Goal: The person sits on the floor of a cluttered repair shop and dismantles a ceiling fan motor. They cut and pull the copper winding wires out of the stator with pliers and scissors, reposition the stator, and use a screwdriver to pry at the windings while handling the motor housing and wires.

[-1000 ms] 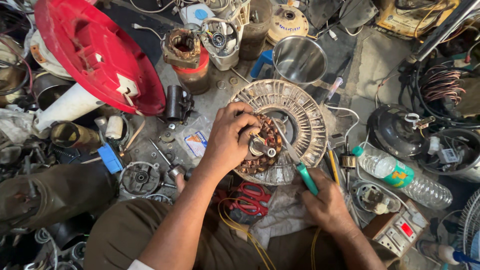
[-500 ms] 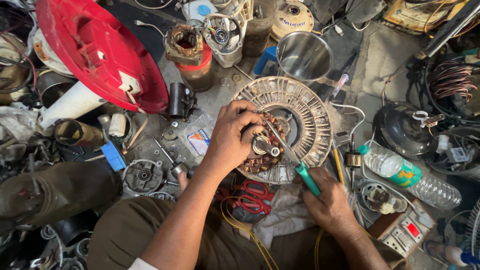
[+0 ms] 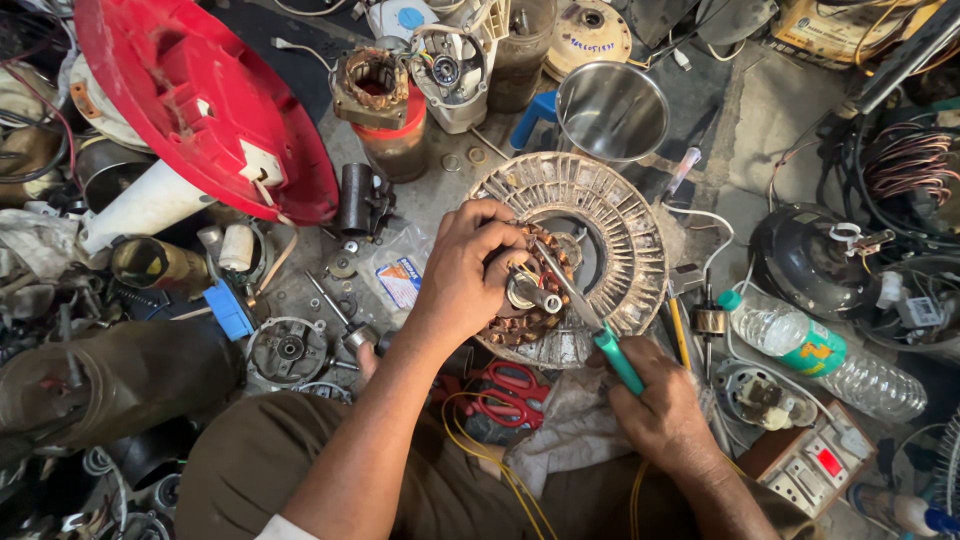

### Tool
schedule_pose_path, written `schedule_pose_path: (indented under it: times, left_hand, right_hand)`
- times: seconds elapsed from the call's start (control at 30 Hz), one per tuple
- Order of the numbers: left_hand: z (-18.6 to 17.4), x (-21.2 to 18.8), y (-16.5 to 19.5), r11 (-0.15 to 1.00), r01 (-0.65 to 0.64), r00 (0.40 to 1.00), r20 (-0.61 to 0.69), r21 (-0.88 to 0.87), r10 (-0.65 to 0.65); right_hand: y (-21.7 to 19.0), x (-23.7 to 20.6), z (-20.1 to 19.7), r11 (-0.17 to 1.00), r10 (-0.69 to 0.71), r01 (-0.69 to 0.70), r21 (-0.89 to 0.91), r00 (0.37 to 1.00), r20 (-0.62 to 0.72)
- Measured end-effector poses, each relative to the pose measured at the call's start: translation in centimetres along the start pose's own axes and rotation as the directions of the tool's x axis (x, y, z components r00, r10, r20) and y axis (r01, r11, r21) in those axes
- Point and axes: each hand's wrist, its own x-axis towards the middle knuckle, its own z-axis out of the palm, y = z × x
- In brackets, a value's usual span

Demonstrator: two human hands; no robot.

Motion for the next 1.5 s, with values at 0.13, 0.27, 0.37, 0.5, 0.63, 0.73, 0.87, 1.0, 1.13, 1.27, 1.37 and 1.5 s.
schedule_pose_path:
  times: [0.13, 0.27, 0.37, 0.5, 0.63, 0.73, 0.87, 1.0, 1.13, 1.27, 1.37, 1.5]
  left_hand:
    - [-0.1, -0.1, -0.1, 1.0, -0.005, 1.0, 0.002, -0.005, 0.005]
    - [-0.1, 0.1, -0.1, 0.998, -0.048, 0.999, -0.007, 0.03, 0.048]
    - [-0.2, 0.3, -0.2, 0.996, -0.082, 0.996, -0.016, 0.031, 0.082]
    - [-0.3, 0.5, -0.4, 0.999, -0.018, 1.0, 0.013, -0.044, 0.018]
    - [0.0, 0.5, -0.5, 0.996, -0.004, 1.0, 0.004, -0.088, 0.004]
    - [0.3, 0.4, -0.6, 0.998, 0.028, 0.999, -0.022, -0.062, -0.029]
    - [0.5, 0.4, -0.5, 0.997, 0.036, 0.999, -0.021, -0.073, -0.037]
    - [0.4, 0.4, -0.3, 0.997, 0.032, 0.999, -0.024, -0.072, -0.034]
    - [0.4, 0.4, -0.2, 0.998, 0.013, 0.998, -0.057, -0.062, -0.017]
    - [0.6, 0.5, -0.2, 0.998, 0.025, 0.998, -0.058, -0.064, -0.029]
    - [0.7, 0.5, -0.1, 0.998, 0.036, 0.998, -0.054, -0.055, -0.039]
    - [0.4, 0.5, -0.1, 0.998, 0.027, 0.999, -0.023, -0.049, -0.028]
  right_hand:
    - [0.8, -0.1, 0.1, 1.0, 0.006, -0.006, -0.007, 1.0, 0.017]
    - [1.6, -0.4, 0.0, 1.0, 0.01, -0.01, -0.022, 1.0, -0.005]
    - [2.0, -0.3, 0.4, 0.998, -0.033, 0.03, -0.054, 0.998, -0.049]
    - [2.1, -0.2, 0.7, 0.953, -0.295, 0.281, -0.117, 0.947, -0.126]
    - [1.9, -0.2, 0.8, 0.957, -0.268, 0.254, -0.138, 0.959, -0.093]
    - [1.5, -0.3, 0.8, 0.975, -0.167, 0.153, -0.164, 0.983, -0.08]
    - [0.8, -0.2, 0.9, 0.976, -0.156, 0.139, -0.168, 0.983, -0.093]
    - [0.1, -0.2, 0.8, 0.977, -0.194, 0.183, -0.111, 0.977, -0.09]
    - [0.1, -0.1, 0.8, 0.992, -0.086, 0.08, -0.099, 0.995, -0.055]
    - [0.6, -0.3, 1.3, 0.989, -0.128, 0.122, -0.088, 0.99, -0.062]
    - [1.1, -0.8, 2.2, 0.993, -0.115, 0.114, -0.032, 0.993, -0.034]
    - [2.1, -1.4, 2.7, 0.932, 0.29, -0.31, 0.187, 0.948, 0.13]
